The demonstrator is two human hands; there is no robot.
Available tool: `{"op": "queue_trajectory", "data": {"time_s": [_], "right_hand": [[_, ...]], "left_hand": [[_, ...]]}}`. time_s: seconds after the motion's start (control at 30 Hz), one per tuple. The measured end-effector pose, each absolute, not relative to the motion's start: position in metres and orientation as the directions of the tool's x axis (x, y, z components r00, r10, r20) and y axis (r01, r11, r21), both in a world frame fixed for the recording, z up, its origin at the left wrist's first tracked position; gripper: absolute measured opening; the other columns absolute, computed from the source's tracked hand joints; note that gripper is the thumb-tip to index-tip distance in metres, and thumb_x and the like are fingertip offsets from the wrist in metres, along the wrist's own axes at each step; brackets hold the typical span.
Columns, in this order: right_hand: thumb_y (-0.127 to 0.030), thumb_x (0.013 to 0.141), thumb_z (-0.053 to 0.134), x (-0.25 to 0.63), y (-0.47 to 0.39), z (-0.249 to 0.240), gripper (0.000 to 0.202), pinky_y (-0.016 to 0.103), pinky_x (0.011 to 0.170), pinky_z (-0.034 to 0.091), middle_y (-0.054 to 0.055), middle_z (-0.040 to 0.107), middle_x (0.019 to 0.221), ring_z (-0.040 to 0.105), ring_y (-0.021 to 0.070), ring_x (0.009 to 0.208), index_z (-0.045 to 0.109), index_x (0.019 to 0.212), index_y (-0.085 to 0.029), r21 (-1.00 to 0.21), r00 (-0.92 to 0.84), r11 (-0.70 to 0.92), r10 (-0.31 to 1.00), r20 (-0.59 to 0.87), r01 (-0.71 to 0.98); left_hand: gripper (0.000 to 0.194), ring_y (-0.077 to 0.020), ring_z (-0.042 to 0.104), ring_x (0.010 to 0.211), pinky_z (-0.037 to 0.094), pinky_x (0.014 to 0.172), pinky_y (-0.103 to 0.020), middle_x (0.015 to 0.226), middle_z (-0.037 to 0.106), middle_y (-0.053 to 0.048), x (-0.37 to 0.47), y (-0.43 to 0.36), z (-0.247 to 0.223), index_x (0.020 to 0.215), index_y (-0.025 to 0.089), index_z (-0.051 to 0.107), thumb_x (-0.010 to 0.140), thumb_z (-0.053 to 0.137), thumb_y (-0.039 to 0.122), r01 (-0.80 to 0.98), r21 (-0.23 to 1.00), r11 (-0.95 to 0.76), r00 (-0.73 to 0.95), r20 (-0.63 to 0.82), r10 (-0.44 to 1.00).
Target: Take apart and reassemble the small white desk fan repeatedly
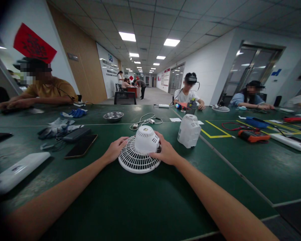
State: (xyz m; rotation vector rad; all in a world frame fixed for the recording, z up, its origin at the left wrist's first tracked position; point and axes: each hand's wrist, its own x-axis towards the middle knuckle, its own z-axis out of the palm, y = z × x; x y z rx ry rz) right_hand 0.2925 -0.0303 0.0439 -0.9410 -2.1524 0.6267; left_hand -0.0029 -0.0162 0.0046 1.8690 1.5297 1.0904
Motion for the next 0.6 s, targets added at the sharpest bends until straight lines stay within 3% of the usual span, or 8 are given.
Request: {"op": "queue_trajectory", "data": {"time_s": [0.6], "right_hand": [[-0.042, 0.070, 0.077, 0.2932, -0.0310, 0.0453, 0.099, 0.051, 0.101, 0.041, 0.012, 0.046, 0.141, 0.050, 0.0325, 0.123, 0.019, 0.148, -0.027, -0.648, -0.504, 0.626, 0.765, 0.401, 0.434]], "left_hand": [[0.050, -0.0232, 0.065, 0.098, 0.050, 0.082, -0.033, 0.116, 0.067, -0.008, -0.0016, -0.0200, 0.0077, 0.129, 0.020, 0.055, 0.091, 0.040, 0.050, 0.547, 0.804, -0.232, 0.049, 0.246, 0.968]]}}
